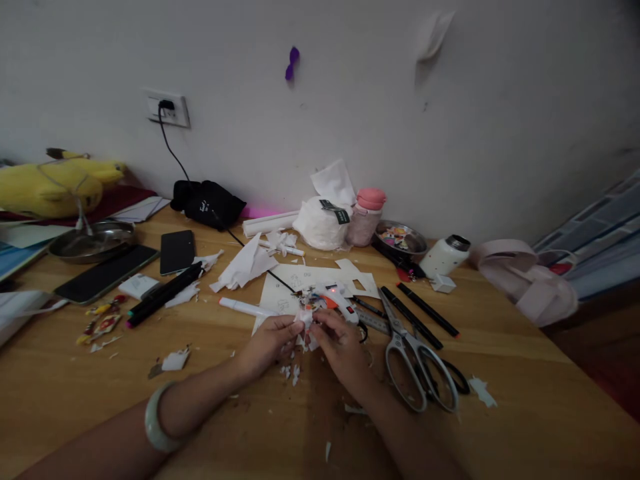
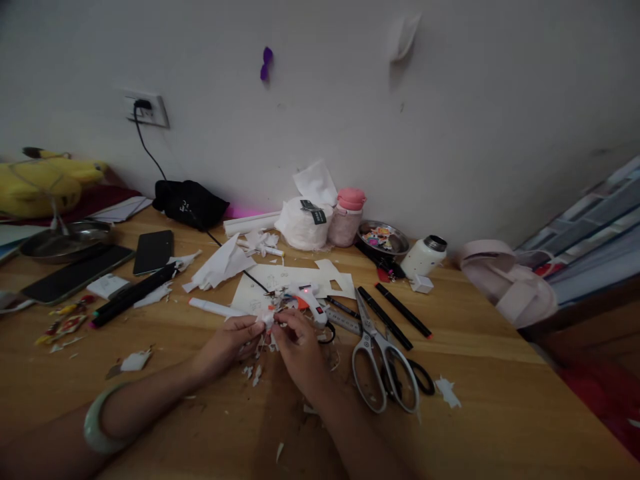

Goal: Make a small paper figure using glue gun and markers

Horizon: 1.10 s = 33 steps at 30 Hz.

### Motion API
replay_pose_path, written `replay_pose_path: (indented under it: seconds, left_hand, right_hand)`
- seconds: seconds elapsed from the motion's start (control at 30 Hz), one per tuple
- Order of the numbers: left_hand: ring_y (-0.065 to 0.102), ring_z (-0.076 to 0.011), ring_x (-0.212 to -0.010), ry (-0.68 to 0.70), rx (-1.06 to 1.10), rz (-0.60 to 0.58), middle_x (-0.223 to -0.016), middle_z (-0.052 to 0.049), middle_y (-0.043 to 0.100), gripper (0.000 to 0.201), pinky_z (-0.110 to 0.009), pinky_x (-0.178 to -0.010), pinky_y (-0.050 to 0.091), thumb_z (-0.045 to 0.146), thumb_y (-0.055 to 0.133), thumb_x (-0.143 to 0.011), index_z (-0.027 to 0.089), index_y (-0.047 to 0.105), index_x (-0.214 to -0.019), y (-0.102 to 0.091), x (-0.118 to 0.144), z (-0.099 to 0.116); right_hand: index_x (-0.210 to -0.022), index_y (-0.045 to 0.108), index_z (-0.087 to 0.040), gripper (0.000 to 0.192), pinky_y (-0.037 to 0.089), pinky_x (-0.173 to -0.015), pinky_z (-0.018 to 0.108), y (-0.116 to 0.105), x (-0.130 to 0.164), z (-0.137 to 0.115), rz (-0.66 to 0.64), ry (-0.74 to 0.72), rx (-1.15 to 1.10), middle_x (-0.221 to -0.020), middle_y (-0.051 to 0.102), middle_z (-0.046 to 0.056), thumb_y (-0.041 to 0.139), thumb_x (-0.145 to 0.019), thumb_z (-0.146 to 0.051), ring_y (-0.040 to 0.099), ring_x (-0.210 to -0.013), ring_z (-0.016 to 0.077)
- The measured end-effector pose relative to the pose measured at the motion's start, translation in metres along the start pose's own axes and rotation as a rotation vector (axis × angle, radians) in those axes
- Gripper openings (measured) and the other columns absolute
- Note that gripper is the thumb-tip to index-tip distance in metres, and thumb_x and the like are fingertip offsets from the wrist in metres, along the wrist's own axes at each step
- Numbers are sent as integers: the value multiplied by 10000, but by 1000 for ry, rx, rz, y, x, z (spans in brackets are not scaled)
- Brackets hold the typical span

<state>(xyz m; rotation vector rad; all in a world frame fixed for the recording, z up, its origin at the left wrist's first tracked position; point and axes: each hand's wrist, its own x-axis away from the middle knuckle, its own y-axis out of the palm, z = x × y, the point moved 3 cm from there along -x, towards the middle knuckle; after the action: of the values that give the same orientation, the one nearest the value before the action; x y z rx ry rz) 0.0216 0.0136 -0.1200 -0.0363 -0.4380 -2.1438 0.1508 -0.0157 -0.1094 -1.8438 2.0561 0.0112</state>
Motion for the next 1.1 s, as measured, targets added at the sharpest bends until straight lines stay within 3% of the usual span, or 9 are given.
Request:
replay_pose_path:
  seconds: [0.2, 0.43, 0.67, 0.77, 0.9, 1.0, 1.1]
  left_hand:
    - [222, -48, -343, 8, -80, 5, -368, 91, 315, 349, -200, -365, 137, 475, 575, -682, 133, 541, -622, -1, 0, 0]
    - [216, -48, -336, -5, -89, 15, -363, 97, 296, 368, -195, -360, 147, 493, 575, -666, 127, 549, -636, -1, 0, -1]
    - [202, -45, -349, -15, -100, 9, -386, 98, 292, 362, -191, -364, 141, 495, 582, -654, 141, 516, -621, -1, -1, -2]
    - [200, -47, -364, -24, -123, -12, -402, 97, 285, 364, -192, -373, 138, 496, 586, -652, 138, 525, -630, 0, 0, -1]
    - [246, -55, -413, 15, -259, -43, -459, 70, 352, 338, -190, -402, 182, 457, 589, -665, 125, 564, -607, 4, 3, 8]
    - [284, -68, -439, 54, -364, 4, -510, 58, 407, 312, -189, -423, 227, 445, 554, -695, 137, 600, -689, 3, 4, 13]
    - [258, -74, -416, 47, -364, 84, -461, 74, 348, 308, -190, -406, 209, 450, 524, -713, 150, 587, -688, 0, 3, 14]
  right_hand:
    - [-805, 590, -145, 195, 422, -595, 232, -5, 0, -4, 82, 17, 53, -804, 548, 51, 544, -733, -320, 480, -642, 115]
    - [-797, 612, -144, 185, 419, -730, 278, -2, -1, -3, -33, 47, 8, -874, 548, 78, 505, -760, -290, 515, -826, 166]
    - [-773, 606, -135, 163, 414, -748, 262, 0, -1, -1, -30, 115, -73, -900, 541, 70, 520, -724, -264, 518, -843, 158]
    - [-732, 585, -137, 173, 403, -688, 244, 0, -1, -3, -39, 133, -104, -811, 529, 43, 526, -729, -299, 499, -764, 142]
    - [-706, 549, -142, 253, 379, -598, 225, 1, 2, 1, -7, 261, -185, -671, 497, 5, 545, -730, -394, 461, -647, 121]
    - [-705, 545, -138, 264, 374, -623, 230, 0, 2, 3, 22, 276, -199, -677, 506, 4, 579, -704, -400, 459, -658, 123]
    - [-698, 550, -136, 262, 369, -620, 234, -2, 1, 2, 17, 275, -165, -670, 501, 4, 598, -687, -393, 451, -647, 123]
